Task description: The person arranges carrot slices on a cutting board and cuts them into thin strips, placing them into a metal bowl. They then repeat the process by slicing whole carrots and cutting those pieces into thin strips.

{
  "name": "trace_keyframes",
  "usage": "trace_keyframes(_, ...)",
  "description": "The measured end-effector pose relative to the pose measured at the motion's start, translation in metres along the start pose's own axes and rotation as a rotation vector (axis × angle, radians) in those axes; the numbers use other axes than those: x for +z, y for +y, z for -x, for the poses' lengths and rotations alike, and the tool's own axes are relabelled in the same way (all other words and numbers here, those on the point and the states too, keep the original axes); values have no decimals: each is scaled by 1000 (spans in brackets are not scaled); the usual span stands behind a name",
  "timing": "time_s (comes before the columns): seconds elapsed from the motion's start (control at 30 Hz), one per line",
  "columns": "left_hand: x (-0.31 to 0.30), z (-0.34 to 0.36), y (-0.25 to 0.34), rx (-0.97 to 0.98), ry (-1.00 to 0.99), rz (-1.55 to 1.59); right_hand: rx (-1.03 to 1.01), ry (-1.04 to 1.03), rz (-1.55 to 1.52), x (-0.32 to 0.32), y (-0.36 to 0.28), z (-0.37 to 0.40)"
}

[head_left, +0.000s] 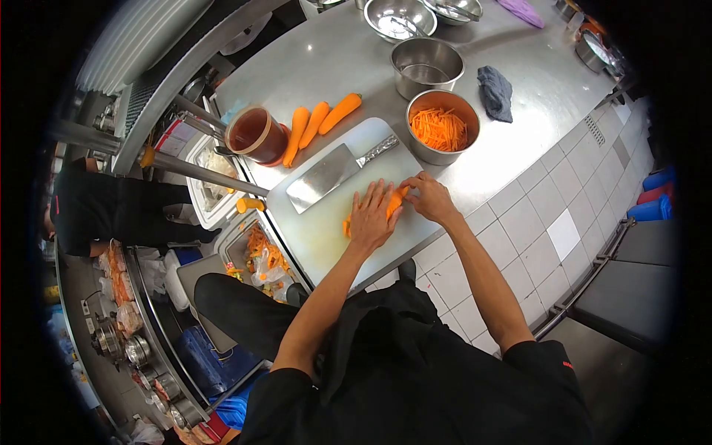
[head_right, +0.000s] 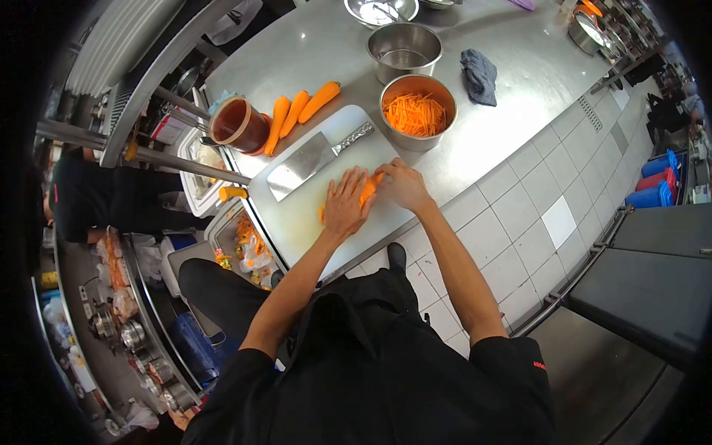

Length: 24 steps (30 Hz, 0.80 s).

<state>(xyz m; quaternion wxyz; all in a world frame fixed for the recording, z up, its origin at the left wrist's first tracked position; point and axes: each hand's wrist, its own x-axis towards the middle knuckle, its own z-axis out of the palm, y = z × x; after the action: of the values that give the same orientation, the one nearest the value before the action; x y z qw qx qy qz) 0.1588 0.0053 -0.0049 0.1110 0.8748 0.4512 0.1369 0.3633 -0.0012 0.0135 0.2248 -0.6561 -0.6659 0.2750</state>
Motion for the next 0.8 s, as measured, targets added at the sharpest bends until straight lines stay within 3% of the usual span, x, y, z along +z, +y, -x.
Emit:
trace_keyframes(0.3, -11, 3, 10, -140, -20, -87, 10, -9, -13, 1, -1, 0)
trace_keyframes(0.4, -19, 6, -3, -126, 25, 20, -8, 44, -127, 2, 2, 2)
trace_keyframes(0.47, -37, 10, -22, -158, 78, 389, 8, 80, -228, 2, -5, 1)
trace_keyframes(0.5, -48, 19, -38, -178, 74, 386, -16, 165, -241, -1, -12, 8)
trace_keyframes(0.6, -78, 52, -80, -344, -66, 544, -38, 252, -261, 2, -35, 27)
trace_keyframes(0.67, -90, 73, -86, -300, -224, 369, -215, 247, -184, 15, -56, 36)
trace_keyframes(0.73, -93, 76, -81, -338, -219, 346, -312, 196, -123, 31, -77, 38)
trace_keyframes(0.8, -86, 78, -79, -322, -177, 313, -423, 7, -3, 44, -96, 40)
